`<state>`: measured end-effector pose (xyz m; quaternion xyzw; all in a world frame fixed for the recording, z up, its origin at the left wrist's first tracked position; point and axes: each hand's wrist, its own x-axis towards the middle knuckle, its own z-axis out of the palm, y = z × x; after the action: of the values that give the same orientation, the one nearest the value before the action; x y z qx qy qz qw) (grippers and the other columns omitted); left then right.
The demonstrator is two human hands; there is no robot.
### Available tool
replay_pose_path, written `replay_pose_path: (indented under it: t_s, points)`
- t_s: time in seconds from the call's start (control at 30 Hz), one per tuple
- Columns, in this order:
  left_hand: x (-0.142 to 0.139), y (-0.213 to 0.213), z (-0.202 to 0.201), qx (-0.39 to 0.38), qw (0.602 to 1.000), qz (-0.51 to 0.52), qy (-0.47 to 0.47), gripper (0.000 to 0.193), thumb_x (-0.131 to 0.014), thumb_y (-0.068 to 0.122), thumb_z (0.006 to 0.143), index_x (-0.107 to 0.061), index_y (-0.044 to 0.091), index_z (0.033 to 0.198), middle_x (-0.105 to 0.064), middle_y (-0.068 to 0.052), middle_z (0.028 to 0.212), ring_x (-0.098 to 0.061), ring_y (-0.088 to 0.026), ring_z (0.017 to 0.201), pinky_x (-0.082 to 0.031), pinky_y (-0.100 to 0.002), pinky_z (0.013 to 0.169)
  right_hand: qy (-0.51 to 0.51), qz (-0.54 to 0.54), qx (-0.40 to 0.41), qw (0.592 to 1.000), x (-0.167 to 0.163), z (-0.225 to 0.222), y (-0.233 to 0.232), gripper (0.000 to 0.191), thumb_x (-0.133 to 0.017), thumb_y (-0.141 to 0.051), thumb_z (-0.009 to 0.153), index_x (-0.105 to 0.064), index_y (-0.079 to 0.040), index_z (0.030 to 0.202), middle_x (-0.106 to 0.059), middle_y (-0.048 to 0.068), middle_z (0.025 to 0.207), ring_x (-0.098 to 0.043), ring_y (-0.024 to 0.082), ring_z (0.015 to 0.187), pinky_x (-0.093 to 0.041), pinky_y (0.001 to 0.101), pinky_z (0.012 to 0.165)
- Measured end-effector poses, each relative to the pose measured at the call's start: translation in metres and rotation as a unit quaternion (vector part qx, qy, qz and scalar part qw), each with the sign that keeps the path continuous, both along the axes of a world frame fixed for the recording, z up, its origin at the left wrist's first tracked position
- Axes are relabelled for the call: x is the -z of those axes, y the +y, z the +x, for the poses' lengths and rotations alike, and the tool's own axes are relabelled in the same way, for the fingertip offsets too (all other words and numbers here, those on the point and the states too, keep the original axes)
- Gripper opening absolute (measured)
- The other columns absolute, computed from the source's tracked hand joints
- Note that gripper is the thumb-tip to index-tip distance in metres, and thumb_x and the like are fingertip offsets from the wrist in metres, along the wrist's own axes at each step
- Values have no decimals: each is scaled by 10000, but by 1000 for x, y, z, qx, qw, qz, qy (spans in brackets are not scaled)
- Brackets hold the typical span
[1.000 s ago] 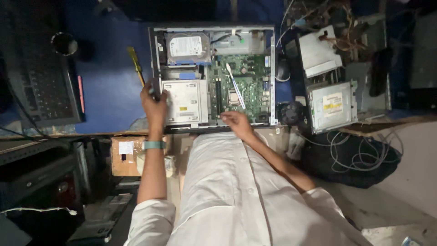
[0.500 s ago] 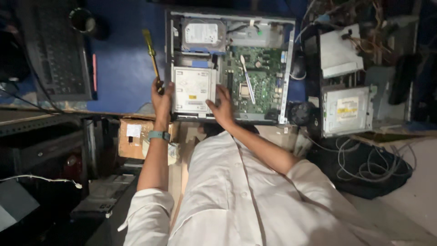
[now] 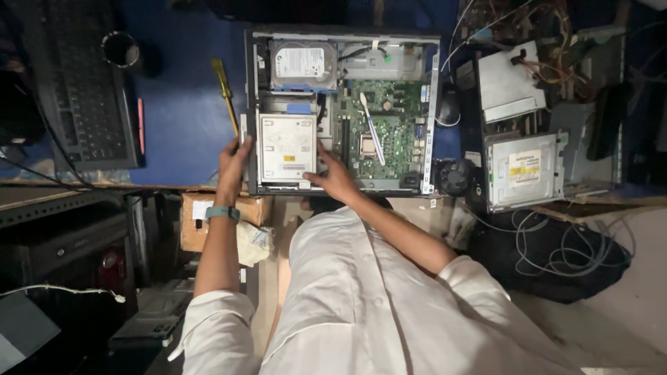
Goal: The person removes a hard drive from a blue plastic caddy, fits the drive into an open desktop computer case, and detaches the front panel. They then work on the motherboard area and use a screwdriver on components inside the case.
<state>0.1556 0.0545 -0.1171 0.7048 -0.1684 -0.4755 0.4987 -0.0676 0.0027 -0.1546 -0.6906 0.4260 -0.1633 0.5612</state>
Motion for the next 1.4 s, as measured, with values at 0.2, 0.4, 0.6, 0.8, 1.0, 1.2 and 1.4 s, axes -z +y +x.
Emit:
replay_pose_path:
  t_s: [0.2, 0.4, 0.6, 0.8, 1.0, 1.2, 1.4]
  points:
    - [-4, 3, -5, -3, 989, 89, -119, 642, -654, 502, 1005, -630, -38, 1351, -733, -155, 1175, -665, -202, 1041, -520, -322, 928, -65, 71, -59, 994, 3, -1, -6, 827, -744, -225, 935, -312, -76, 1624, -678, 176, 1332, -656, 197, 1051, -551, 352, 934]
    - [-10, 11, -30, -25, 959, 83, -270, 729, -789, 426, 854, -513, -29, 1351, -693, -155, 1138, -655, -190, 1011, -503, -326, 900, -77, 97, -58, 991, 10, -2, -6, 821, -742, -200, 938, -296, -57, 1612, -650, 155, 1361, -651, 174, 1057, -549, 331, 932]
    - [27, 22, -17, -118, 986, -86, -84, 504, -713, 378, 990, -614, -23, 1278, -687, -54, 1139, -602, -143, 1032, -494, -291, 925, -85, -9, -55, 995, 18, -2, -1, 855, -786, -197, 963, -275, -55, 1634, -548, 269, 1494, -600, 290, 1263, -518, 392, 1032]
    - [35, 29, -10, -108, 993, -15, -39, 391, -672, 423, 985, -724, 40, 1046, -716, 54, 943, -596, -36, 835, -491, -210, 735, -10, 116, -18, 993, 9, 1, -2, 1004, -782, -276, 872, -162, -73, 1636, -698, 194, 1113, -711, 262, 935, -576, 387, 837]
    - [25, 26, -8, -82, 995, 58, -16, 468, -648, 465, 1011, -640, -2, 972, -440, 55, 689, -337, -78, 603, -254, -292, 508, 37, 49, 2, 998, 11, 4, 3, 910, -780, -361, 888, -285, -72, 1595, -752, 138, 964, -744, 254, 828, -592, 386, 770]
    - [21, 42, 29, -106, 987, -1, -124, 544, -677, 478, 1004, -691, -49, 1139, -676, 27, 909, -528, -68, 780, -455, -244, 661, 133, 46, -5, 990, 14, -3, 8, 789, -709, -479, 902, -417, -115, 1538, -762, 155, 921, -744, 295, 822, -581, 422, 763]
    - [20, 64, 78, -152, 980, 19, -126, 518, -692, 458, 1051, -717, -59, 1085, -653, -11, 946, -506, -94, 830, -434, -272, 694, 143, 30, -8, 989, 14, -5, 5, 761, -722, -484, 896, -464, -106, 1504, -756, 163, 919, -744, 307, 817, -581, 434, 761]
